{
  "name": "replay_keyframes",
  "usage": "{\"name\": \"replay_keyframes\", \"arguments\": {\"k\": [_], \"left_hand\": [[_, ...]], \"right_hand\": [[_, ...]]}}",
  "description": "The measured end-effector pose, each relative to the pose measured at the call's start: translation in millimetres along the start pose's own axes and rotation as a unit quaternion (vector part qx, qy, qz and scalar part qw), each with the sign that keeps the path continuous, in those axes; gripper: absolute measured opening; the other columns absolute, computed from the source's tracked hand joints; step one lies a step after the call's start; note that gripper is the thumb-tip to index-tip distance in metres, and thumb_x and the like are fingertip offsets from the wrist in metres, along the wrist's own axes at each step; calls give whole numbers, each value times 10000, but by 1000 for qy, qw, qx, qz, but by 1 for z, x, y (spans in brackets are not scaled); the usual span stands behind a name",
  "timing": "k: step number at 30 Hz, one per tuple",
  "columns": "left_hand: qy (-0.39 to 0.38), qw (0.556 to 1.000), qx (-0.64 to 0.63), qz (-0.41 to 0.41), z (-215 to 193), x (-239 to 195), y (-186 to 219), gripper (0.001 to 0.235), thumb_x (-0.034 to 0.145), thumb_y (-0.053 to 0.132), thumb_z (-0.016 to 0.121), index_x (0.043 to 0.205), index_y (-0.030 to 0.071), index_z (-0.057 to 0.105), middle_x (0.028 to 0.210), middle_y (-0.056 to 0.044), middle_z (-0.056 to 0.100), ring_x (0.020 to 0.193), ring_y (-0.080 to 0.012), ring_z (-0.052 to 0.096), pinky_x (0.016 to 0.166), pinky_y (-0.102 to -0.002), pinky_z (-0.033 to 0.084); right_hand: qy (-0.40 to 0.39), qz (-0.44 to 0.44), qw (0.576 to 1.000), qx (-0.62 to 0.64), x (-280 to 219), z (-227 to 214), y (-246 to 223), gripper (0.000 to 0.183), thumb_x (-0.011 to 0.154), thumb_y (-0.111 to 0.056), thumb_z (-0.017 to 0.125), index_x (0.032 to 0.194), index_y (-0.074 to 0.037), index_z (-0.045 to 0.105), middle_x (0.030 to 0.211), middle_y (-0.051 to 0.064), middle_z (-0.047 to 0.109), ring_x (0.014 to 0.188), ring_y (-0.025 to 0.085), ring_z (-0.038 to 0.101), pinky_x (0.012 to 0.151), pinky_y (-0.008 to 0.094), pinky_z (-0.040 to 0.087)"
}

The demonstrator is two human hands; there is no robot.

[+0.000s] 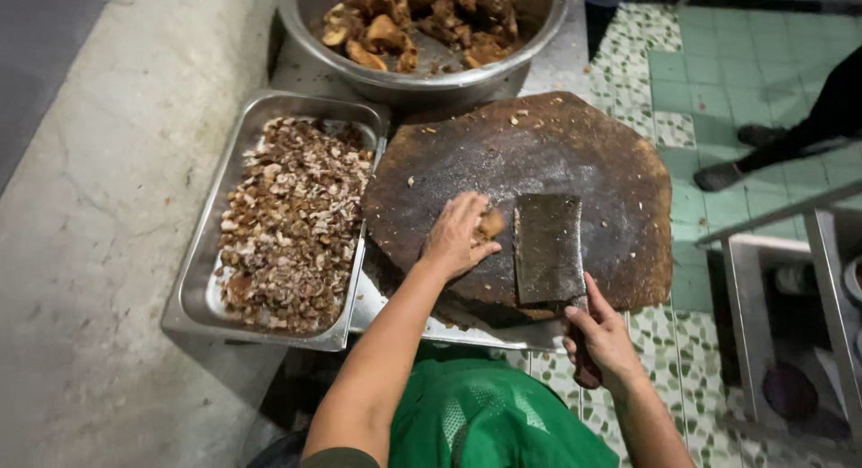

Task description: The person chops cooked meat on a large wooden cutting board using a cleaver and moves the chopped pieces into a metal tray.

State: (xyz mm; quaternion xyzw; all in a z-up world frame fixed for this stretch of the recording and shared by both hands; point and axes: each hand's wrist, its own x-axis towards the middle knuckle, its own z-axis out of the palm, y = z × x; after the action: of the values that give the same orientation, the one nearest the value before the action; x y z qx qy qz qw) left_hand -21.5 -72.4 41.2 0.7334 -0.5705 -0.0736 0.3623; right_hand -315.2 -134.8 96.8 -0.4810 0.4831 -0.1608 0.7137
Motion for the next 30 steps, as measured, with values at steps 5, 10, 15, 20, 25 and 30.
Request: {"name": "replay_keyframes", "arguments": {"k": [5,10,15,20,25,30], "left_hand": [[142,989,-9,41,-10,-13,4,681,733,326,836,1302,47,587,1395,-195,463,1334,-456,415,1128,-536,356],[122,991,27,48,-7,-16,4,385,789,255,788,1130,103,692,1342,-140,527,1316,-416,459,1121,-514,410],[89,996,4,30,-3,-13,1,324,868,273,755,1138,108,685,1369,-128,535,1374,-383,472,1135,-474,441],[154,985,44,71,-15,-14,5,399,753,312,776,1090,109,706,1269,-150,541,1276,-384,458,1101,-534,358],[96,993,39,53,-10,-17,4,394,828,307,761,1165,121,675,1318,-150,538,1331,-381,457,1149,-507,379],[110,992,13,66,-6,-20,3,367,878,322,726,1176,118,661,1343,-140,544,1369,-366,461,1175,-499,385]], "right_hand": [[23,-80,944,-320,-3,-5,-63,775,935,-185,652,1604,-340,293,750,68,679,533,181,584,446,347,518],[6,-402,785,-472,23,15,-109,695,975,-233,630,1619,-245,366,876,142,702,694,160,666,618,338,568],[-64,-199,793,-573,58,86,-125,679,971,-266,606,1602,-380,380,904,216,763,693,298,722,667,428,576],[-14,-282,783,-555,44,88,-145,677,968,-259,674,1576,-358,395,940,268,739,822,402,692,723,493,533],[-15,-248,804,-541,41,81,-135,676,951,-231,602,1565,-401,376,893,213,738,723,317,741,695,451,561],[-11,-203,781,-590,49,88,-134,669,993,-270,624,1590,-408,355,840,259,734,710,364,707,730,478,540]]}}
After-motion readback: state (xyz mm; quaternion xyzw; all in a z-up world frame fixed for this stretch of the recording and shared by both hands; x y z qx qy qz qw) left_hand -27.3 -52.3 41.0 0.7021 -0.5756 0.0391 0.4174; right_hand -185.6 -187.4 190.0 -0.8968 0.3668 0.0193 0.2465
